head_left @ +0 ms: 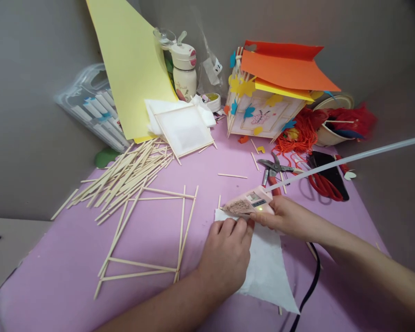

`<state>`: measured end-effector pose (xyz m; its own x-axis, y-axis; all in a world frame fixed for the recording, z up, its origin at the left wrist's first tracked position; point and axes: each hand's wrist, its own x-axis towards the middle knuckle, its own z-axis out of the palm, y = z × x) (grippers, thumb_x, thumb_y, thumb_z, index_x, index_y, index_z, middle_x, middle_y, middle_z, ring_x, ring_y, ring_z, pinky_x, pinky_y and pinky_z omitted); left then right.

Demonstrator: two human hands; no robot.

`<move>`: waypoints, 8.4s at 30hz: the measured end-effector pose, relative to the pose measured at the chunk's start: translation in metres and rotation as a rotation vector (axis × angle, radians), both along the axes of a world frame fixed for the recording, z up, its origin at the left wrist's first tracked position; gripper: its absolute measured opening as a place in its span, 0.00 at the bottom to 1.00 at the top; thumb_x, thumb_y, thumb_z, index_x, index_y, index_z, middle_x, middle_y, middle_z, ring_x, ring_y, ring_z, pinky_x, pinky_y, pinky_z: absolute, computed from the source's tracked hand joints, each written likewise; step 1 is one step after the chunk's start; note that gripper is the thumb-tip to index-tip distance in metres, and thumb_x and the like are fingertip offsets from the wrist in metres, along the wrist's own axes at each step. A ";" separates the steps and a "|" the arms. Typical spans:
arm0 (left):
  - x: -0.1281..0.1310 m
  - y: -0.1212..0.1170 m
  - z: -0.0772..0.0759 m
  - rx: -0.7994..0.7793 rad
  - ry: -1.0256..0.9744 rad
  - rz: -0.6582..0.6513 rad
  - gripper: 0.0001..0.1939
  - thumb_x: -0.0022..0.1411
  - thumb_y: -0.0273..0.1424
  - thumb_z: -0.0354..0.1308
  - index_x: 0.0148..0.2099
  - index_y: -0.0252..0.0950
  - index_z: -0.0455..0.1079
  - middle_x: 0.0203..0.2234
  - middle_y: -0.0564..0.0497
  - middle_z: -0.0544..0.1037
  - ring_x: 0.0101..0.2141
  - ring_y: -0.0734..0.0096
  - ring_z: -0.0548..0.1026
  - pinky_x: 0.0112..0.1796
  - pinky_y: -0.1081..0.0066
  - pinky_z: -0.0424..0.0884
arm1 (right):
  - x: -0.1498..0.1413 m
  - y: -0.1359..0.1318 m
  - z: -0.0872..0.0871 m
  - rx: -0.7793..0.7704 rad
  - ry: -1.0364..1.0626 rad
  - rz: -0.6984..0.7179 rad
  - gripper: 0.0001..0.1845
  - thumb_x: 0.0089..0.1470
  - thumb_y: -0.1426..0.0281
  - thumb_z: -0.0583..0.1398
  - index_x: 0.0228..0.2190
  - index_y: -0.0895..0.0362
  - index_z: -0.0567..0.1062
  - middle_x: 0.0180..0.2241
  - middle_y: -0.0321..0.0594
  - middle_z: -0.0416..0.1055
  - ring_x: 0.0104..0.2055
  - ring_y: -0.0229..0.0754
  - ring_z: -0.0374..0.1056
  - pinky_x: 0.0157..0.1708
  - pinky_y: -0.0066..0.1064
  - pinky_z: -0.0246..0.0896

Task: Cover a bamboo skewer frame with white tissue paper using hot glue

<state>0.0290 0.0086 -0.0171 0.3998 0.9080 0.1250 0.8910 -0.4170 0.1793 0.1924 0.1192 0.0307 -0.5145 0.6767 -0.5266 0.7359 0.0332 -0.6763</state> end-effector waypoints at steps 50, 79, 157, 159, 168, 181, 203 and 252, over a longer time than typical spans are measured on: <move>-0.001 -0.001 -0.002 -0.053 -0.092 0.014 0.25 0.67 0.30 0.47 0.64 0.35 0.56 0.51 0.46 0.69 0.53 0.57 0.63 0.47 0.59 0.64 | 0.006 -0.004 -0.009 0.050 0.024 0.001 0.24 0.54 0.52 0.55 0.17 0.55 0.60 0.17 0.32 0.52 0.20 0.34 0.46 0.19 0.28 0.41; 0.001 0.000 -0.013 0.125 -0.107 0.025 0.21 0.66 0.25 0.47 0.60 0.27 0.62 0.50 0.42 0.72 0.53 0.58 0.66 0.49 0.61 0.65 | 0.018 -0.015 -0.004 0.142 0.031 -0.044 0.22 0.53 0.52 0.56 0.29 0.58 0.76 0.22 0.38 0.70 0.27 0.43 0.65 0.24 0.28 0.58; 0.002 -0.002 -0.019 0.241 -0.203 0.076 0.20 0.62 0.23 0.51 0.56 0.24 0.65 0.50 0.38 0.73 0.52 0.56 0.70 0.50 0.58 0.72 | 0.024 -0.027 -0.007 0.204 -0.030 -0.099 0.17 0.55 0.57 0.55 0.25 0.57 0.70 0.20 0.33 0.61 0.22 0.36 0.54 0.22 0.27 0.50; 0.003 -0.002 -0.020 0.242 -0.199 0.077 0.20 0.62 0.23 0.50 0.56 0.24 0.65 0.50 0.38 0.73 0.52 0.56 0.69 0.50 0.58 0.72 | 0.024 -0.028 -0.006 0.197 -0.027 -0.103 0.17 0.55 0.57 0.55 0.25 0.57 0.70 0.20 0.33 0.61 0.23 0.36 0.54 0.22 0.27 0.50; 0.002 0.000 -0.018 0.229 -0.192 0.082 0.21 0.62 0.23 0.50 0.57 0.23 0.64 0.50 0.38 0.74 0.51 0.55 0.70 0.48 0.58 0.73 | 0.029 -0.028 -0.006 0.181 -0.009 -0.109 0.17 0.55 0.57 0.55 0.30 0.57 0.74 0.24 0.36 0.67 0.25 0.38 0.59 0.25 0.28 0.54; 0.002 0.000 -0.017 0.249 -0.193 0.072 0.19 0.61 0.23 0.52 0.55 0.23 0.66 0.47 0.40 0.75 0.50 0.56 0.71 0.49 0.59 0.72 | 0.037 -0.031 -0.008 0.195 -0.048 -0.121 0.18 0.55 0.57 0.55 0.24 0.57 0.69 0.20 0.33 0.60 0.23 0.36 0.53 0.23 0.27 0.50; 0.003 0.001 -0.014 0.245 -0.144 0.087 0.19 0.62 0.23 0.52 0.55 0.30 0.67 0.47 0.42 0.74 0.49 0.57 0.70 0.47 0.59 0.71 | 0.055 -0.040 0.004 0.179 -0.034 -0.188 0.16 0.55 0.58 0.54 0.27 0.58 0.71 0.23 0.35 0.65 0.24 0.36 0.56 0.24 0.27 0.52; 0.002 0.001 -0.014 0.210 -0.129 0.086 0.21 0.61 0.22 0.52 0.57 0.35 0.67 0.47 0.41 0.72 0.49 0.55 0.70 0.45 0.58 0.72 | 0.080 -0.055 0.010 0.297 -0.274 -0.194 0.23 0.58 0.57 0.52 0.17 0.56 0.65 0.17 0.35 0.64 0.21 0.38 0.59 0.24 0.29 0.50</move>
